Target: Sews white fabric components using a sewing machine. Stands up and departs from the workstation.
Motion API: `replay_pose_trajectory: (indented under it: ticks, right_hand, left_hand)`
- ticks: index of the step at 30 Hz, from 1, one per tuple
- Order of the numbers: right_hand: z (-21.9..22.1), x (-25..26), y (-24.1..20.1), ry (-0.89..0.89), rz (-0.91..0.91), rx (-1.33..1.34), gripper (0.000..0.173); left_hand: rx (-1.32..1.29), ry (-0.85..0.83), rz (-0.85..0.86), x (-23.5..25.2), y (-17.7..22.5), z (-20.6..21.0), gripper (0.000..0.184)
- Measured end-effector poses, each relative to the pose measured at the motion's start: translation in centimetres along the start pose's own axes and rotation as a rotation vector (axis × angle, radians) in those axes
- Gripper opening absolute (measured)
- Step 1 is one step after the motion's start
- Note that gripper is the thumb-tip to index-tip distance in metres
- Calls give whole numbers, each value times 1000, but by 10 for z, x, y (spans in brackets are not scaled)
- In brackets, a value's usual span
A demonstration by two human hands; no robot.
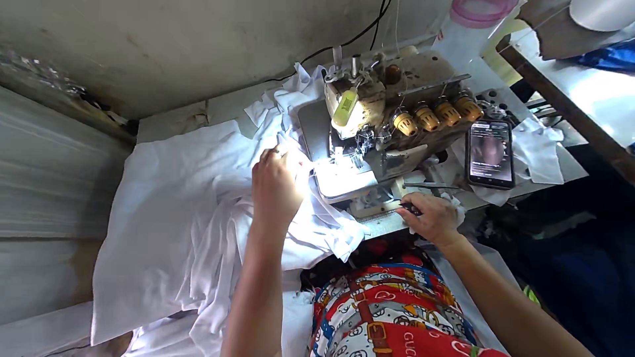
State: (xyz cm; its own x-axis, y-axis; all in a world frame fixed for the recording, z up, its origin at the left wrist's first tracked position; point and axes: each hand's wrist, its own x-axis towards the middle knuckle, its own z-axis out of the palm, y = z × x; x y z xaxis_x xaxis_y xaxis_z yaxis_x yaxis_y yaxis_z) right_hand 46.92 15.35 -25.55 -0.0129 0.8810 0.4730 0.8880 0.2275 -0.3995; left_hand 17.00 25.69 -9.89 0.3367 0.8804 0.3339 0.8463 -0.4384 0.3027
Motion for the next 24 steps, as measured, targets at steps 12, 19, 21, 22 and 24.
replay_pose_trajectory:
  ticks: [12,19,21,22,24]
  right_hand:
    - [1,0,1,8,-13,1,66]
    - [0,-1,1,0,-19,9,66]
    - [0,0,1,-10,-15,14,66]
    - [-1,-1,1,-18,-12,13,66]
    - [-2,0,1,-49,-9,24,70]
  left_hand:
    - [-6,-57,-90,-18,4,-51,15]
    - [7,-331,-345,-71,-48,-75,16]
    - [-67,-451,-428,-72,-52,-69,19]
    - [-122,-444,-419,-71,-52,-60,24]
    - [-280,-316,-329,-64,-46,-32,49]
